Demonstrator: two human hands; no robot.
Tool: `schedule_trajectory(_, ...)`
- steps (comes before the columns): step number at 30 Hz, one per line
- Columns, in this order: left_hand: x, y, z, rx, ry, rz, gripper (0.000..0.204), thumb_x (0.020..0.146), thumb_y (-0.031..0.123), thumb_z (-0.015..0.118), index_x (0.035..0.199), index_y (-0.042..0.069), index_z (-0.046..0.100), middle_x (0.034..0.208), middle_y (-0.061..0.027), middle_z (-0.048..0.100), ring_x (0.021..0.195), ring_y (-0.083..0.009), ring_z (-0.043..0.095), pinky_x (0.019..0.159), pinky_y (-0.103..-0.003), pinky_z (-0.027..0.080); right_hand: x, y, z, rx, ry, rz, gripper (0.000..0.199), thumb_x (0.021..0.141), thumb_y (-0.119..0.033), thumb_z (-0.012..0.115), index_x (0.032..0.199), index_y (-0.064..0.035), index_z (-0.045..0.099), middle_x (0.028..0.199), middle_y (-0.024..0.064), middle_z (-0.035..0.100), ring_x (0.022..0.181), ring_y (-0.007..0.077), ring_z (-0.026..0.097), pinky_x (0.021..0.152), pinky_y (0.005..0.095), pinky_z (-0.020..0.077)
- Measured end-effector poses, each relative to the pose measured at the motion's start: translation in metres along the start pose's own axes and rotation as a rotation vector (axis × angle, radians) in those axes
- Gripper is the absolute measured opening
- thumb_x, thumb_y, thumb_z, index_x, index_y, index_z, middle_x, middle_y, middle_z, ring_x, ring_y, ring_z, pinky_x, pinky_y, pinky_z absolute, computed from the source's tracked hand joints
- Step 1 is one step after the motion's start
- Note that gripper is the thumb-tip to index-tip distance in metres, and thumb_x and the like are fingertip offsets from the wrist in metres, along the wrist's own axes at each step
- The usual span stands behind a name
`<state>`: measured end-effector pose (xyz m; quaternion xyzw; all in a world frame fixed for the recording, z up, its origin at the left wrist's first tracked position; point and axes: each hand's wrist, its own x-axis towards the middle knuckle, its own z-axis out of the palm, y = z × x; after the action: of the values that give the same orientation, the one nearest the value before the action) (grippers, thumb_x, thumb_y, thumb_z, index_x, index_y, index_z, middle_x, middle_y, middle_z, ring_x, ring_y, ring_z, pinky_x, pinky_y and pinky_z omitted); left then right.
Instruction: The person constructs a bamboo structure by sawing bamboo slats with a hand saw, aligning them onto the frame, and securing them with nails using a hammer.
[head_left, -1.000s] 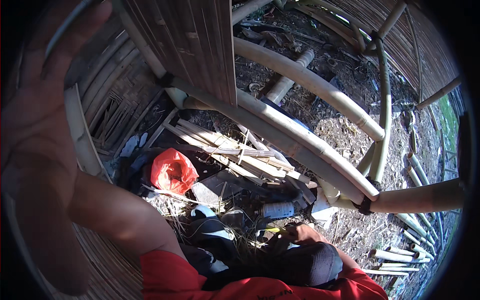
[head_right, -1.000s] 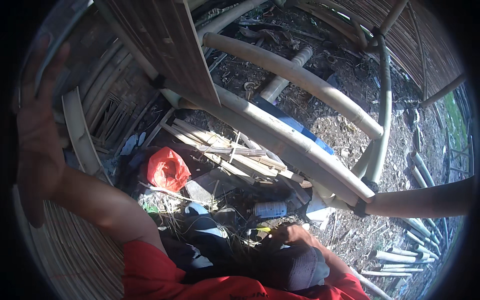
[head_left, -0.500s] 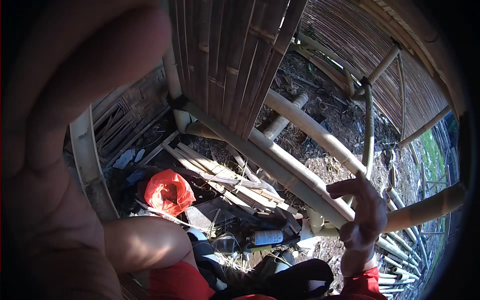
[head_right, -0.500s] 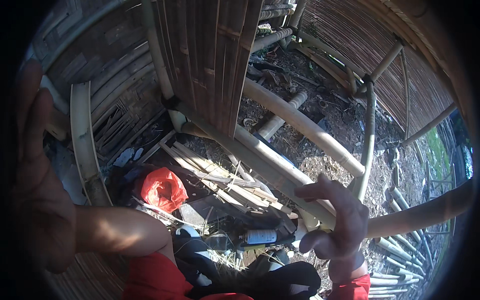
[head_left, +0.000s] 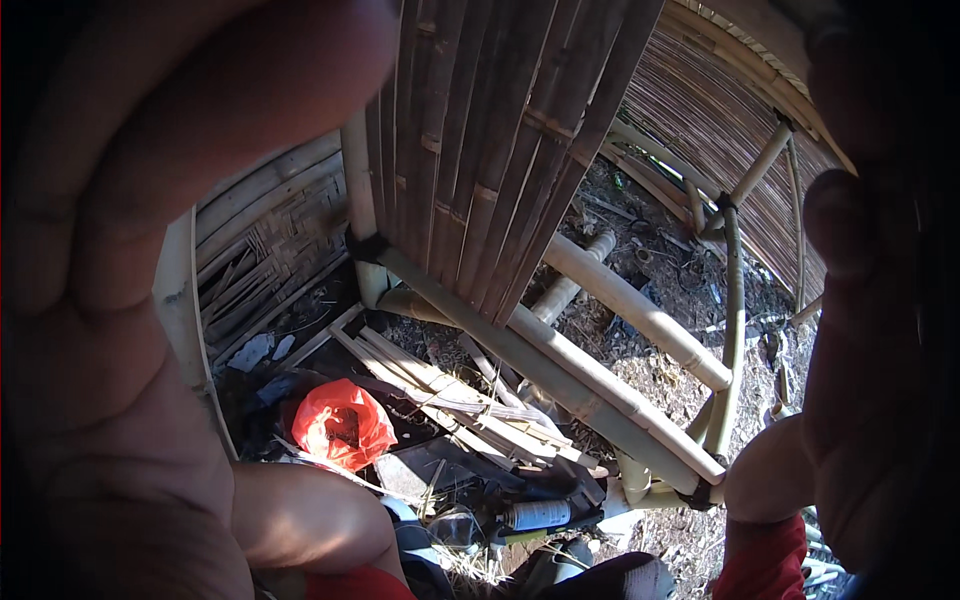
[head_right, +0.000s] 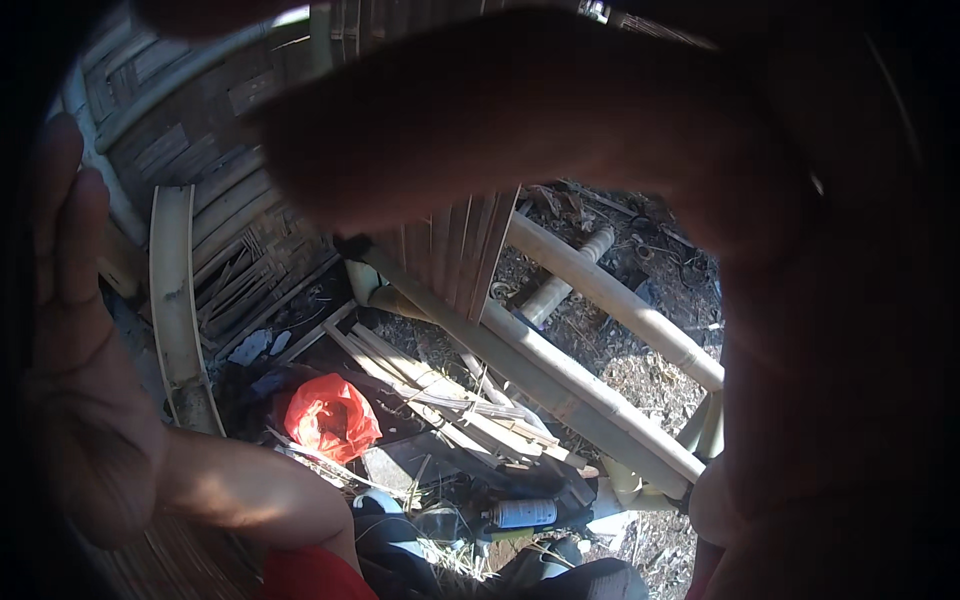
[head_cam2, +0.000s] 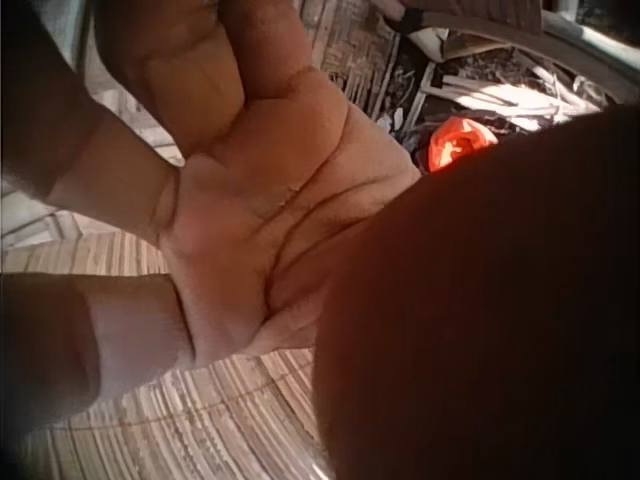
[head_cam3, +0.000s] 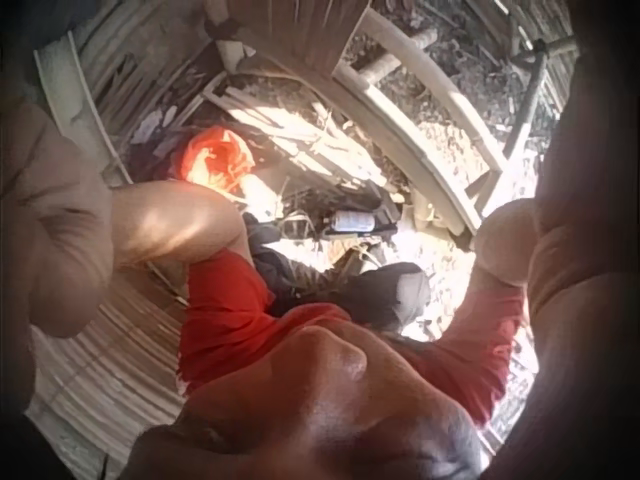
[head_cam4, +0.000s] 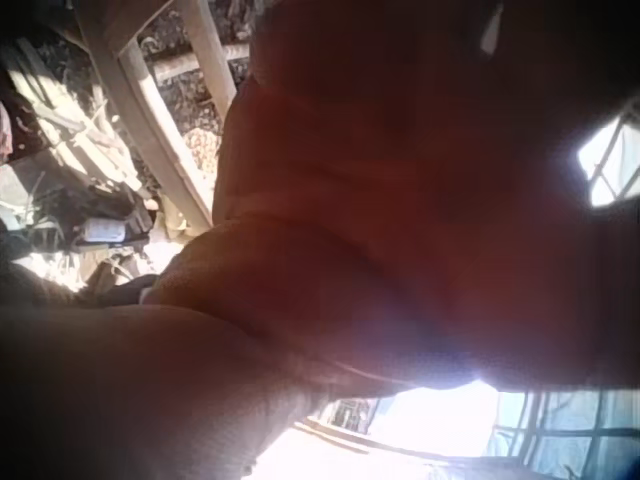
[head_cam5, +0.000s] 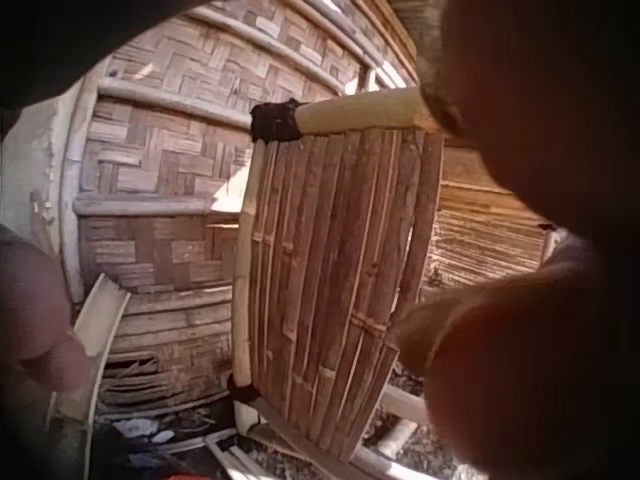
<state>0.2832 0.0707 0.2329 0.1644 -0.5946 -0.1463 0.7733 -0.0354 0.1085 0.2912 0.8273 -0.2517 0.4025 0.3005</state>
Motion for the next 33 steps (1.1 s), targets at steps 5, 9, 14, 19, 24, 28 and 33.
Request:
schedule_trajectory(5, 0.010, -0.019, 0.007, 0.139, -0.159, 0.036, 0.076, 0.102, 0.038, 0.063, 0.153, -0.010, 0.034, 0.157, -0.0311, 0.040, 0.147, -0.0432, 0.039, 0.121, -0.052, 0.036, 0.002, 0.010, -0.001, -0.027, -0.010, -0.034, 0.078, 0.087, -0.050, 0.079, 0.140, 0.0029, 0.056, 0.098, 0.0161, 0.074, 0.085, 0.0242, 0.073, 0.070, 0.0331, 0.0578)
schedule_trajectory(9, 0.002, -0.018, -0.010, 0.256, -0.307, 0.077, 0.075, 0.102, 0.038, 0.063, 0.153, -0.010, 0.035, 0.156, -0.0309, 0.041, 0.146, -0.0427, 0.040, 0.121, -0.052, 0.037, 0.005, 0.005, 0.000, -0.031, -0.034, -0.049, 0.078, 0.087, -0.049, 0.079, 0.140, 0.0033, 0.055, 0.100, 0.0170, 0.074, 0.087, 0.0250, 0.073, 0.071, 0.0335, 0.0578)
schedule_trajectory(14, 0.003, -0.015, -0.015, 0.262, -0.319, 0.105, 0.073, 0.102, 0.037, 0.063, 0.152, -0.010, 0.036, 0.154, -0.0307, 0.043, 0.145, -0.0420, 0.042, 0.120, -0.051, 0.037, 0.008, -0.003, -0.007, -0.056, -0.047, -0.044, 0.078, 0.087, -0.047, 0.080, 0.141, 0.0039, 0.054, 0.101, 0.0182, 0.073, 0.089, 0.0261, 0.072, 0.073, 0.0339, 0.0577)
schedule_trajectory(19, 0.004, -0.010, -0.023, 0.257, -0.321, 0.104, 0.072, 0.102, 0.036, 0.063, 0.151, -0.010, 0.038, 0.153, -0.0305, 0.044, 0.144, -0.0413, 0.044, 0.119, -0.050, 0.038, 0.009, -0.012, -0.012, -0.051, -0.073, -0.043, 0.079, 0.087, -0.046, 0.080, 0.142, 0.0044, 0.054, 0.103, 0.0194, 0.073, 0.092, 0.0272, 0.072, 0.074, 0.0344, 0.0577)
schedule_trajectory(24, 0.006, -0.009, -0.026, 0.238, -0.337, 0.120, 0.071, 0.102, 0.035, 0.063, 0.151, -0.010, 0.039, 0.152, -0.0303, 0.046, 0.142, -0.0406, 0.046, 0.118, -0.049, 0.039, 0.019, -0.014, -0.012, -0.060, -0.082, -0.062, 0.079, 0.087, -0.044, 0.081, 0.143, 0.0050, 0.053, 0.105, 0.0206, 0.072, 0.094, 0.0282, 0.072, 0.075, 0.0349, 0.0577)
schedule_trajectory(28, 0.004, -0.012, -0.028, 0.226, -0.336, 0.106, 0.069, 0.103, 0.035, 0.063, 0.150, -0.010, 0.040, 0.150, -0.0301, 0.047, 0.141, -0.0401, 0.047, 0.118, -0.049, 0.040, 0.023, -0.015, -0.010, -0.054, -0.102, -0.062, 0.079, 0.087, -0.043, 0.081, 0.143, 0.0054, 0.052, 0.106, 0.0216, 0.072, 0.096, 0.0291, 0.072, 0.076, 0.0352, 0.0577)
schedule_trajectory(33, 0.002, 0.004, -0.032, 0.238, -0.331, 0.097, 0.068, 0.103, 0.034, 0.063, 0.150, -0.010, 0.041, 0.149, -0.0299, 0.049, 0.140, -0.0394, 0.049, 0.117, -0.048, 0.041, 0.024, -0.019, -0.010, -0.032, -0.104, -0.071, 0.080, 0.087, -0.041, 0.081, 0.144, 0.0060, 0.051, 0.108, 0.0227, 0.072, 0.098, 0.0302, 0.072, 0.077, 0.0357, 0.0577)
